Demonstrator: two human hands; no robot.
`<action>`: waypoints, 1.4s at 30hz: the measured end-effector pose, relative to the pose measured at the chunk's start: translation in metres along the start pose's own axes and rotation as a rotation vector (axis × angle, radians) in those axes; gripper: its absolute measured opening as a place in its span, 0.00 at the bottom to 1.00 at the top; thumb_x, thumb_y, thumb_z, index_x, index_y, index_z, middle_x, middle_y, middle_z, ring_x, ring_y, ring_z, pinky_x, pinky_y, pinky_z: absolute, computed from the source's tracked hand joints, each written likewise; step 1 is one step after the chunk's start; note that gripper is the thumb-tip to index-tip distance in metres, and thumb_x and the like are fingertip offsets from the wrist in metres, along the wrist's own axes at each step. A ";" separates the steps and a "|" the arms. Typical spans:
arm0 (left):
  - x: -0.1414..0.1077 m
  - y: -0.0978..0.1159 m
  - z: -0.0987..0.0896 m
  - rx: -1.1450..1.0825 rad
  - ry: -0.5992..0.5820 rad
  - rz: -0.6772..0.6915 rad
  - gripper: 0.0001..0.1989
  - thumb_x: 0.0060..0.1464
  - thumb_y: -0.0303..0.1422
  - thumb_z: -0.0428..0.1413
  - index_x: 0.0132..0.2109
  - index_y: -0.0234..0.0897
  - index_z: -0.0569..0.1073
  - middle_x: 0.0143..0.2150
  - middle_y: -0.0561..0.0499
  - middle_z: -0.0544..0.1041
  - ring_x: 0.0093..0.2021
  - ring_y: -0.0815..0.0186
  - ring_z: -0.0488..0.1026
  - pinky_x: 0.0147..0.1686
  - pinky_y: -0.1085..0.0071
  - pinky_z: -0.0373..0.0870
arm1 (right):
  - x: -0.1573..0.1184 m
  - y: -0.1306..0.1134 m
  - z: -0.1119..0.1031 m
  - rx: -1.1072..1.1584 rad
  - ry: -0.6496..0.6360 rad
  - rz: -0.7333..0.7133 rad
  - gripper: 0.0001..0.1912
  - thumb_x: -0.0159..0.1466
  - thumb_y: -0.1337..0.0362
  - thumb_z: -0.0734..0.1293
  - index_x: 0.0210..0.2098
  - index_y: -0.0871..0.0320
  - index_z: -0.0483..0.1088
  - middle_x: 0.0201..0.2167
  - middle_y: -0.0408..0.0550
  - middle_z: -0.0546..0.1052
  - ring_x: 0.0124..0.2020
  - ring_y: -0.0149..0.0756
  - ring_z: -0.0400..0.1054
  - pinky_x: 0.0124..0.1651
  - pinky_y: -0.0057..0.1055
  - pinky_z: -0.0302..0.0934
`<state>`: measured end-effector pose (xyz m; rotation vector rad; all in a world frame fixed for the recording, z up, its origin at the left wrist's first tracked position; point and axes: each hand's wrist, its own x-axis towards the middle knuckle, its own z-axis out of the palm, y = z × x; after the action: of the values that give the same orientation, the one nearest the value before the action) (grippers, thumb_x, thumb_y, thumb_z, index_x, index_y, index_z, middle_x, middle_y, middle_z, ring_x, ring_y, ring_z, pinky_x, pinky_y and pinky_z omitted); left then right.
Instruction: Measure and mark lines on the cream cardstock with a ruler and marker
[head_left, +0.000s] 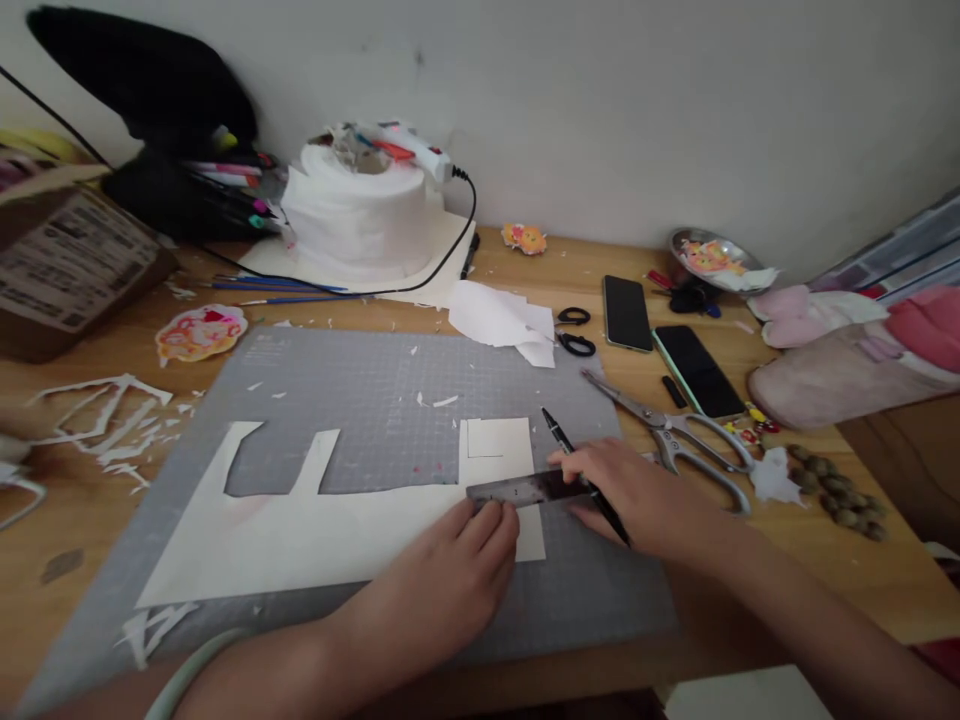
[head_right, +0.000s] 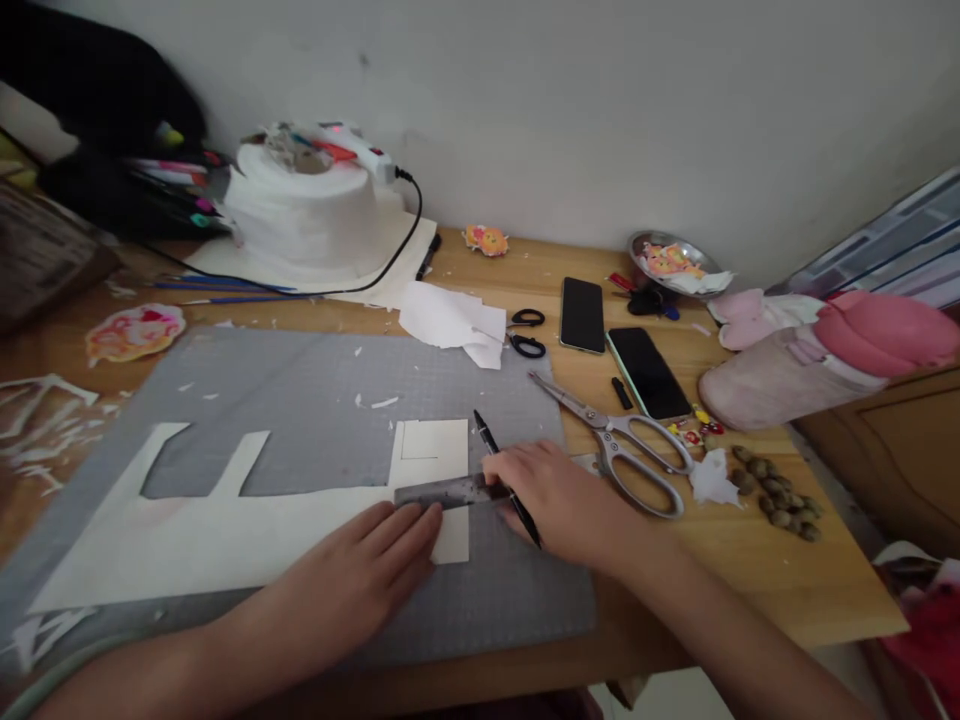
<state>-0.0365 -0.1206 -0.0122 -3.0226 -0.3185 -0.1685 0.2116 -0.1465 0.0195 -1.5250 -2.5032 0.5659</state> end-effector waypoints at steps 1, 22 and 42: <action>0.001 0.000 -0.001 0.013 -0.010 0.002 0.08 0.59 0.32 0.56 0.42 0.35 0.79 0.49 0.45 0.78 0.43 0.59 0.71 0.38 0.64 0.65 | 0.002 0.001 0.000 0.030 0.024 0.020 0.13 0.61 0.76 0.66 0.43 0.58 0.65 0.41 0.53 0.77 0.42 0.44 0.72 0.44 0.39 0.66; 0.024 0.013 0.001 -0.017 -0.121 -0.148 0.02 0.56 0.26 0.59 0.34 0.36 0.76 0.31 0.50 0.75 0.33 0.60 0.72 0.28 0.65 0.63 | 0.016 0.014 0.030 0.348 0.579 0.031 0.08 0.71 0.66 0.55 0.43 0.54 0.65 0.28 0.43 0.76 0.28 0.32 0.72 0.32 0.27 0.67; 0.005 -0.022 0.001 -0.115 0.160 0.121 0.06 0.60 0.28 0.56 0.33 0.37 0.72 0.33 0.52 0.75 0.33 0.63 0.68 0.35 0.65 0.62 | 0.008 0.002 0.010 0.210 0.143 0.090 0.13 0.56 0.76 0.66 0.39 0.58 0.64 0.36 0.48 0.75 0.37 0.38 0.71 0.39 0.32 0.64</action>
<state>-0.0366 -0.0981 -0.0110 -3.1032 -0.1159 -0.4292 0.2058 -0.1412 0.0091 -1.5462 -2.2022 0.6823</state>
